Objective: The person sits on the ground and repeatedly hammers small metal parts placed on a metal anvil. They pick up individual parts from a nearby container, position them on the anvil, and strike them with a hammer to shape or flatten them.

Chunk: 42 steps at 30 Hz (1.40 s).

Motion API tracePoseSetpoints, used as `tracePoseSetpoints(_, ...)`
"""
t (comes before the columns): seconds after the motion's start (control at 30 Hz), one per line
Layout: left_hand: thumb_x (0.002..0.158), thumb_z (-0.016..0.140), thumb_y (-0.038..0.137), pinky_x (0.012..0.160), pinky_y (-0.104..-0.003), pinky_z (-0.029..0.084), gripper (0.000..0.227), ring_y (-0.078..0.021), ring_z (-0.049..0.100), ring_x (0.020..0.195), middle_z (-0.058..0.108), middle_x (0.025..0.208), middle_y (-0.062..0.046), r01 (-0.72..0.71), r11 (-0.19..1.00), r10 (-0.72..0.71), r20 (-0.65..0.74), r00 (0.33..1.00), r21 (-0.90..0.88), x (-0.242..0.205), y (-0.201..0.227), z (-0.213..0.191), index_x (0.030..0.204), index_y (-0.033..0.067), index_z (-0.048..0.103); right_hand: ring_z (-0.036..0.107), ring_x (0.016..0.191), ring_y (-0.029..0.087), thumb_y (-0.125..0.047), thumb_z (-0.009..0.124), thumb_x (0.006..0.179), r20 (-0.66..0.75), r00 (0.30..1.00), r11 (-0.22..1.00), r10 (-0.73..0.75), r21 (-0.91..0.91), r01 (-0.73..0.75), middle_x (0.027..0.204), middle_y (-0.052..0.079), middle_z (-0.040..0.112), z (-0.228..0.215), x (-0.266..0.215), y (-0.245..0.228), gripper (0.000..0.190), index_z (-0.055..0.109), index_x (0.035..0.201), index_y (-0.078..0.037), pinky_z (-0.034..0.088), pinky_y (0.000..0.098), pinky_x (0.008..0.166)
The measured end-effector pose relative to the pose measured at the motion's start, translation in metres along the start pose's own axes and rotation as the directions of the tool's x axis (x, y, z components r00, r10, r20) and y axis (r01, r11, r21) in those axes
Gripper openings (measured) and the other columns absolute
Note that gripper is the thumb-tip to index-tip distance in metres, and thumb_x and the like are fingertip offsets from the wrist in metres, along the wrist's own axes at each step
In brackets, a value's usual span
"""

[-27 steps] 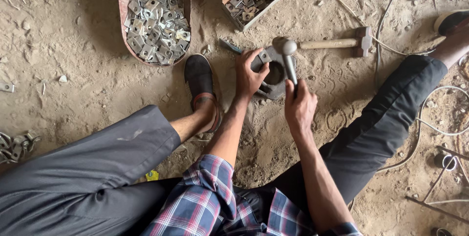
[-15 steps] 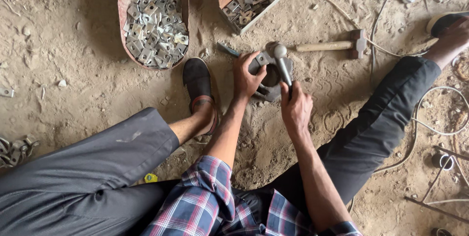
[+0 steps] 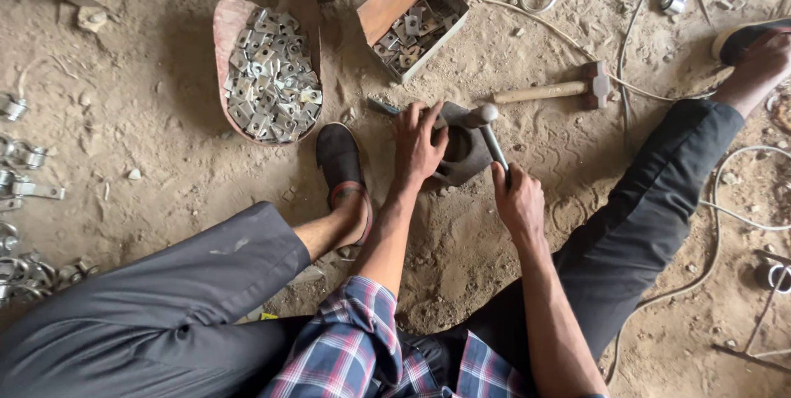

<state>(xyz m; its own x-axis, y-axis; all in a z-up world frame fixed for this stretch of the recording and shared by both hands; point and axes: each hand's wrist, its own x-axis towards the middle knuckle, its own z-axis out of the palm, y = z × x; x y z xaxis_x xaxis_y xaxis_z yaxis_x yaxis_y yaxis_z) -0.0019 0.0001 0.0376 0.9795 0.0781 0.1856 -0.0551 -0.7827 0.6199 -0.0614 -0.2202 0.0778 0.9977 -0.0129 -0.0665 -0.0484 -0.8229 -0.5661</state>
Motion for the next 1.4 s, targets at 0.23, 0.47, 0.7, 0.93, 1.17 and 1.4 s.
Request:
tracePoseSetpoints(0.23,0.103,0.072,0.037,0.116,-0.053,0.040,0.033,-0.0225,0.057,0.130,0.062,0.137,0.000,-0.066,0.993,0.045,-0.198,0.979,-0.099,-0.006,-0.017,0.024,0.130,0.0187,0.062,0.047,0.034,0.012,-0.042,0.051,0.109,0.042,0.994,0.989,0.098,0.104,-0.101,0.053,0.007,0.059,0.003,0.004,0.001,0.047,0.067,0.090,-0.001,0.039,0.0317,0.029)
tracePoseSetpoints(0.47,0.100,0.068,0.035,0.109,-0.057,0.035,0.043,-0.0280,0.054,0.123,0.055,0.131,-0.013,0.006,0.996,-0.028,-0.228,0.973,-0.093,-0.004,-0.004,0.009,0.139,0.0180,0.062,0.052,0.041,0.021,-0.046,0.055,0.108,0.004,0.998,0.996,0.061,0.072,-0.061,0.053,0.012,0.057,-0.005,0.000,-0.008,0.053,0.066,0.084,0.000,0.043,0.0400,0.042)
tracePoseSetpoints(0.7,0.101,0.068,0.029,0.112,-0.054,0.036,0.030,-0.0307,0.051,0.131,0.056,0.137,-0.010,-0.051,0.997,0.031,-0.297,0.954,-0.060,-0.009,0.013,-0.008,0.128,0.0159,0.064,0.050,0.038,0.021,-0.047,0.052,0.108,0.060,0.987,0.976,0.149,0.154,-0.156,0.051,0.014,0.057,0.004,0.006,-0.001,0.055,0.065,0.082,0.000,0.041,0.0410,0.039)
tracePoseSetpoints(0.93,0.086,0.076,0.018,0.111,-0.050,0.041,0.032,-0.0282,0.059,0.125,0.068,0.131,-0.005,-0.028,0.988,-0.007,-0.224,0.975,-0.154,-0.006,0.011,-0.011,0.116,0.0136,0.067,0.042,0.035,0.015,-0.046,0.051,0.107,0.069,0.988,0.972,0.135,0.184,-0.146,0.049,0.006,0.054,0.012,0.007,0.009,0.052,0.066,0.082,-0.003,0.035,0.0375,0.034)
tracePoseSetpoints(1.17,0.077,0.083,0.019,0.108,-0.049,0.042,0.058,-0.0351,0.058,0.124,0.063,0.129,-0.014,-0.052,0.960,-0.015,-0.233,0.972,-0.276,0.001,0.001,0.000,0.129,0.0062,0.060,0.045,0.038,0.016,-0.045,0.056,0.107,0.029,0.995,0.986,0.097,0.130,-0.100,0.050,0.009,0.054,0.005,0.006,-0.001,0.051,0.068,0.084,-0.001,0.036,0.0364,0.040)
tracePoseSetpoints(1.4,0.079,0.080,0.013,0.109,-0.048,0.043,0.053,-0.0333,0.061,0.121,0.066,0.124,-0.012,-0.097,0.949,0.029,-0.223,0.974,-0.299,-0.001,-0.005,0.000,0.129,0.0116,0.061,0.054,0.045,0.022,-0.028,0.062,0.103,-0.044,0.999,0.987,0.014,0.162,-0.007,0.061,0.010,0.062,-0.015,0.002,-0.028,0.031,0.066,0.123,-0.005,0.042,0.0409,0.046)
